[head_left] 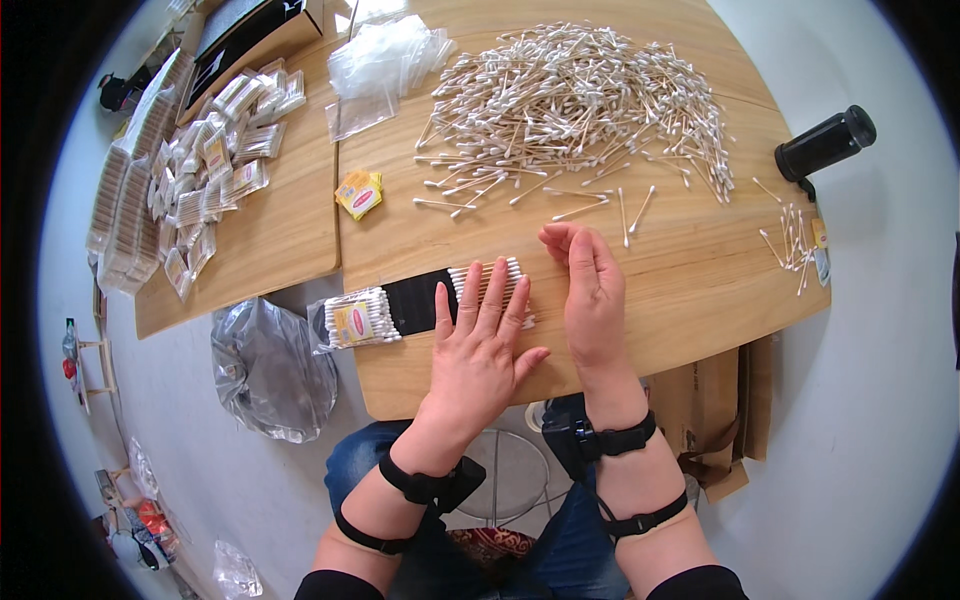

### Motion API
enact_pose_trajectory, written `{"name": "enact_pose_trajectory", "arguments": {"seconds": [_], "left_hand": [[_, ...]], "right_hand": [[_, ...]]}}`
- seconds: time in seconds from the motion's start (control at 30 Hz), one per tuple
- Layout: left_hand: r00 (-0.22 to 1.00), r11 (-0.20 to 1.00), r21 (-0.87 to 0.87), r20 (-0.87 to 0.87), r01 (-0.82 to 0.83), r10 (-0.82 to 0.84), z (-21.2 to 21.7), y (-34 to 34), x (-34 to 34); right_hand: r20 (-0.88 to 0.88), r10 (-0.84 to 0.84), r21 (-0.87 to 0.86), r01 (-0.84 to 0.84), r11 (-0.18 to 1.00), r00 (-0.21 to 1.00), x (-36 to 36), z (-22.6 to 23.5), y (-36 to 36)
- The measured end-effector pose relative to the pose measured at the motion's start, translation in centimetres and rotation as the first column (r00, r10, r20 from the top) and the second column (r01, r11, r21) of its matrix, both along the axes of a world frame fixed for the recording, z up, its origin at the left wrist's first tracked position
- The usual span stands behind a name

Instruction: Packing cotton swabs into small plastic bags.

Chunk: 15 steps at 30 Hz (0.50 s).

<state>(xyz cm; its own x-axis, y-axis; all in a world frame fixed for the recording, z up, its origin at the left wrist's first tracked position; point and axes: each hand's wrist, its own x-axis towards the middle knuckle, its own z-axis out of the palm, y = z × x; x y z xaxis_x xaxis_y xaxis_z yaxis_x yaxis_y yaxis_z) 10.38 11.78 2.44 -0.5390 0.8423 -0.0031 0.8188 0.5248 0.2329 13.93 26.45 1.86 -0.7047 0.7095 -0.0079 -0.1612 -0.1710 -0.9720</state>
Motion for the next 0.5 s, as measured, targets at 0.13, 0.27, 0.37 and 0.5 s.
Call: {"name": "enact_pose_trajectory", "arguments": {"seconds": [0.13, 0.27, 0.37, 0.5], "left_hand": [[0.999, 1.000, -0.019, -0.035, 0.006, -0.007, 0.2, 0.1, -0.2], [0.998, 0.996, 0.077, -0.042, -0.044, 0.048, 0.2, -0.2, -1.8], [0.996, 0.995, 0.038, 0.008, -0.094, 0.093, 1.1, -0.4, -2.8], [0.991, 0.986, 0.126, 0.090, -0.110, 0.099, 0.5, -0.6, -4.0]], "right_hand": [[-0.006, -0.009, 0.004, 0.009, 1.000, 1.000, 0.0, -0.1, 0.1], [-0.002, -0.013, 0.009, 0.014, 1.000, 1.000, 0.1, 0.2, 0.2], [0.013, -0.017, 0.012, 0.017, 1.000, 1.000, 0.1, 0.0, 0.3], [0.017, -0.028, 0.035, 0.027, 0.999, 0.999, 0.1, 0.1, 0.1]]}}
